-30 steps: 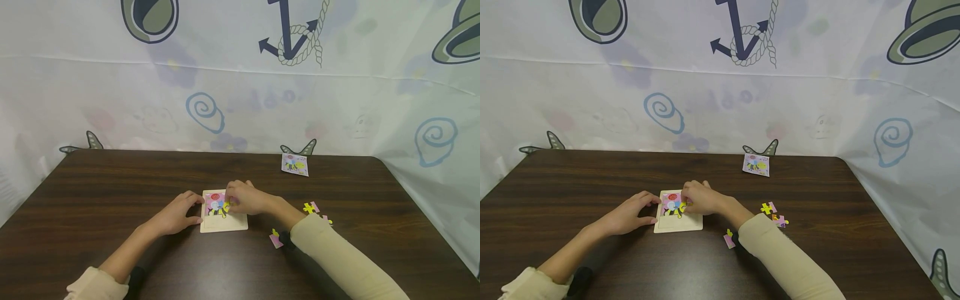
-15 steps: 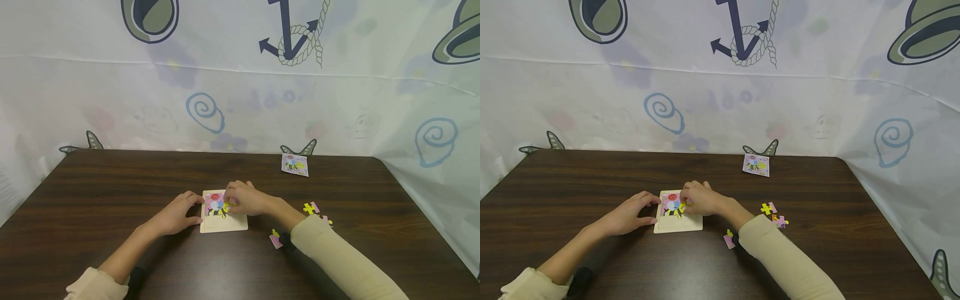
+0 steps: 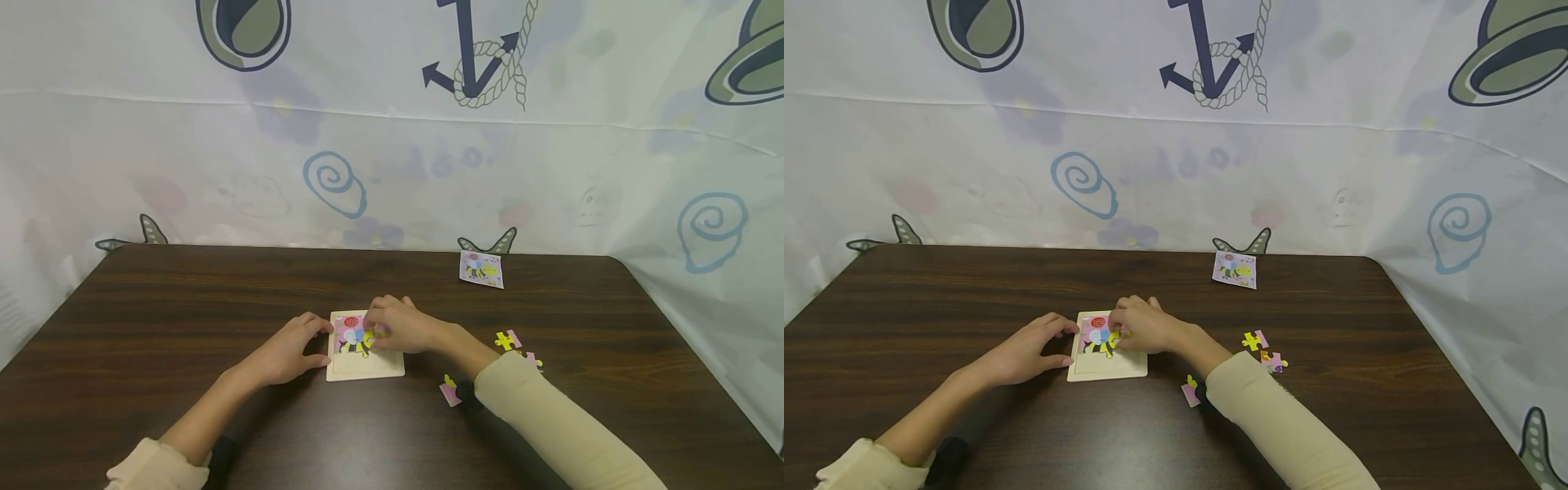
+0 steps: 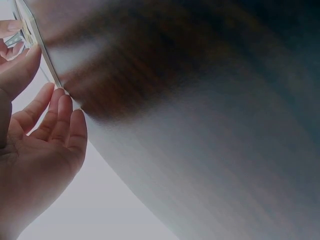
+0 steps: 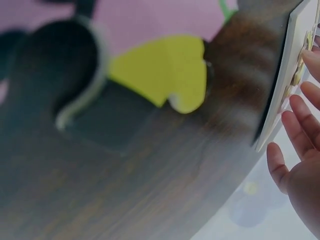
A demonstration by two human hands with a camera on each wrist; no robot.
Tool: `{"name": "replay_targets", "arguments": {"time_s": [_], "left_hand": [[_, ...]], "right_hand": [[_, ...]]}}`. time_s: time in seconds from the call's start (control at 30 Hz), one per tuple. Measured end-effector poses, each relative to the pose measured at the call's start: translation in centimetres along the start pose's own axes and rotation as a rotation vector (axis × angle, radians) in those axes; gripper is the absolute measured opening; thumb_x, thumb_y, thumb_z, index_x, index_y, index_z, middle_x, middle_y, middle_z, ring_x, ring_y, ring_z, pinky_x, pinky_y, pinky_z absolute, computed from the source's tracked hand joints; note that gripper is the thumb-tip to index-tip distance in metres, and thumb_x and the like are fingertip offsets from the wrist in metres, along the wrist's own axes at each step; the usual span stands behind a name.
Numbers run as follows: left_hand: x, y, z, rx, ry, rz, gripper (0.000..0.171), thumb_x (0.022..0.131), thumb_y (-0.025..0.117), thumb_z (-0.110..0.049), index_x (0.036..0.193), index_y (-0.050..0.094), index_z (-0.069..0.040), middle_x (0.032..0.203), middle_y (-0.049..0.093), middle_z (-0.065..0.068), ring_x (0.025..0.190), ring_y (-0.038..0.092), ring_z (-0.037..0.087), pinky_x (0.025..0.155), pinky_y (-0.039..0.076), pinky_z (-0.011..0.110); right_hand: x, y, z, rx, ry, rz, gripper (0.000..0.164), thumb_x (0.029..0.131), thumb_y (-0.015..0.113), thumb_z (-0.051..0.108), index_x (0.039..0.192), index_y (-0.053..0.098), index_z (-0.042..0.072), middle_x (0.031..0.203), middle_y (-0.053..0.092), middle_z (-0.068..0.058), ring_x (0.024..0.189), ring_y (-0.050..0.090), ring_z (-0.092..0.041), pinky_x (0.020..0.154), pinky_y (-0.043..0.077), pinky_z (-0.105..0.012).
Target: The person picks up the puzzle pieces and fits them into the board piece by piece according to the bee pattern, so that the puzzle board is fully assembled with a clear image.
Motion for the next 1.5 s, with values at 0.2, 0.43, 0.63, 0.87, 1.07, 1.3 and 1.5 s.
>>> {"name": "replay_targets", "arguments": {"time_s": [0.2,0.43,0.63,0.87,1.07,1.3,1.5], "left_hand": [[-0.1,-0.03,-0.05,-0.004,0.006,-0.002,0.041,0.078,0.073,-0.013,0.112,0.055,0.002,0.108,0.051,0.011,0.1,0.049,0.028,0.086,0.043,0.043],[-0.01,-0.06,0.03,0.003,0.012,-0.005,0.042,0.078,0.073,-0.013,0.112,0.055,0.002,0.108,0.051,0.011,0.099,0.049,0.027,0.086,0.043,0.043],[0.01,-0.06,0.08,0.005,0.01,-0.004,0.042,0.078,0.073,-0.013,0.112,0.055,0.002,0.108,0.051,0.011,0.099,0.049,0.027,0.085,0.043,0.042],[0.03,-0.01,0.14,-0.003,0.003,0.001,0.042,0.078,0.073,-0.013,0.113,0.055,0.002,0.108,0.051,0.011,0.099,0.049,0.028,0.086,0.043,0.043],[0.08,0.05,0.16,0.001,0.005,0.002,0.042,0.078,0.073,-0.013,0.113,0.055,0.002,0.109,0.051,0.011,0.099,0.049,0.028,0.086,0.043,0.043],[0.03,-0.01,0.06,-0.002,0.002,0.006,0.042,0.078,0.073,-0.013,0.113,0.055,0.002,0.11,0.051,0.012,0.1,0.048,0.028,0.086,0.043,0.044],[0.06,-0.01,0.01,-0.003,0.004,0.007,0.043,0.078,0.073,-0.014,0.113,0.055,0.002,0.11,0.051,0.012,0.1,0.048,0.029,0.087,0.043,0.044]], "right_hand": [[-0.16,-0.13,0.27,0.001,-0.038,-0.028,0.032,0.081,0.07,0.021,0.111,0.062,0.013,0.104,0.054,-0.001,0.102,0.044,-0.017,0.076,0.029,-0.032],[-0.11,0.03,0.17,-0.017,-0.033,-0.022,0.031,0.081,0.07,0.022,0.111,0.064,0.013,0.107,0.053,-0.002,0.102,0.043,-0.018,0.076,0.028,-0.031],[-0.1,0.07,0.04,-0.011,-0.019,-0.022,0.031,0.081,0.07,0.023,0.109,0.065,0.013,0.108,0.053,-0.003,0.104,0.043,-0.018,0.077,0.029,-0.032],[-0.01,0.24,-0.12,-0.011,-0.001,-0.009,0.03,0.082,0.07,0.024,0.109,0.065,0.014,0.109,0.052,-0.002,0.105,0.042,-0.018,0.078,0.029,-0.031],[-0.01,0.23,-0.19,-0.001,-0.001,-0.007,0.03,0.081,0.07,0.024,0.109,0.065,0.014,0.109,0.053,-0.002,0.104,0.042,-0.017,0.078,0.029,-0.031],[-0.12,0.18,-0.27,0.014,-0.01,-0.007,0.028,0.082,0.069,0.023,0.109,0.065,0.014,0.109,0.053,-0.002,0.103,0.043,-0.017,0.078,0.029,-0.032],[-0.14,0.26,-0.38,0.013,-0.009,-0.006,0.027,0.082,0.069,0.023,0.108,0.066,0.014,0.109,0.052,-0.001,0.103,0.042,-0.017,0.078,0.029,-0.032]]}}
Point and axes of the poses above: each hand's wrist, its own x-axis towards the middle knuckle, its own y-axis out of the palm, z = x × y, the point moved 8 cm from there along x, towards the middle knuckle
